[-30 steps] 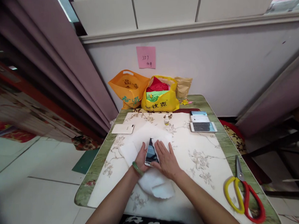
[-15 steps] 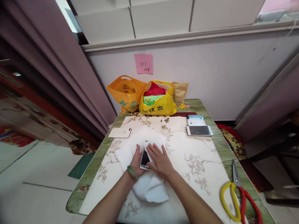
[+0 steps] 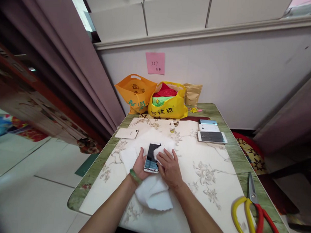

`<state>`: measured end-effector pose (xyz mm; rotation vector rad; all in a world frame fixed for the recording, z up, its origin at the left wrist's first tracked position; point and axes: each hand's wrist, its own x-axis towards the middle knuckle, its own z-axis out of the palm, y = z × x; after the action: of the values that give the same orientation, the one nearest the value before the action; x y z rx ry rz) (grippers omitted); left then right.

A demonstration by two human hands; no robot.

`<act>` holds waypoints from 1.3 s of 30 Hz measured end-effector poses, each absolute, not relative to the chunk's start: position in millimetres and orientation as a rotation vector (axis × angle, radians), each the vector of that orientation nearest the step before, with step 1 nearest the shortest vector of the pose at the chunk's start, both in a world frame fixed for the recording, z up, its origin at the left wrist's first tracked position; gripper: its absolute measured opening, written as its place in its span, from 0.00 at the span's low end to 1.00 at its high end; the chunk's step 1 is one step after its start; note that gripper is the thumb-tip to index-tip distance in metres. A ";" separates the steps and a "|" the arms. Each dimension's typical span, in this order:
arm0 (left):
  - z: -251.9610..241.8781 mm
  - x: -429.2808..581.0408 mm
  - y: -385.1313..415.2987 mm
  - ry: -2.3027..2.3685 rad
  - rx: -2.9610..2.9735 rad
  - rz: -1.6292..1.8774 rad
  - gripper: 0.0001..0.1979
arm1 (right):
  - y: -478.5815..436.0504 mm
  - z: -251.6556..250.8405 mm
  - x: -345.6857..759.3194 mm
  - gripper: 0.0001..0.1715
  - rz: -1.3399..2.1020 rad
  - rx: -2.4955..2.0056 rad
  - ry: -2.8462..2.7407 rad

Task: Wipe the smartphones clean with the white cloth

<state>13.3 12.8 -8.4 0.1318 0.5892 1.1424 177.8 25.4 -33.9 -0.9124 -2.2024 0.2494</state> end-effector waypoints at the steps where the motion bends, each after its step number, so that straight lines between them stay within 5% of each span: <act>1: -7.7 13.8 12.5 0.572 0.139 1.143 0.35 | 24.2 -31.7 179.0 0.19 0.249 -0.878 -2.187; 10: -2.7 10.8 4.5 0.552 0.133 1.036 0.35 | 7.8 -17.6 179.3 0.30 0.665 -0.282 -2.225; 17: -5.6 8.4 3.1 0.592 0.129 1.026 0.37 | 14.0 -30.3 178.6 0.24 0.479 -0.677 -2.134; 22: -5.9 11.5 4.5 0.660 0.134 1.004 0.40 | 21.7 -27.1 173.9 0.27 0.378 -0.640 -2.572; 30: -7.7 17.5 10.5 0.555 0.175 1.127 0.36 | 25.8 -38.2 166.1 0.35 0.225 -1.384 -2.155; 39: -3.0 17.3 9.6 0.662 0.124 1.123 0.38 | 17.2 -14.6 174.0 0.28 0.379 -0.542 -2.573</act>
<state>17.3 9.6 -3.0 0.1237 0.6621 1.1232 174.0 17.2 -14.6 -0.5420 -2.5730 0.3786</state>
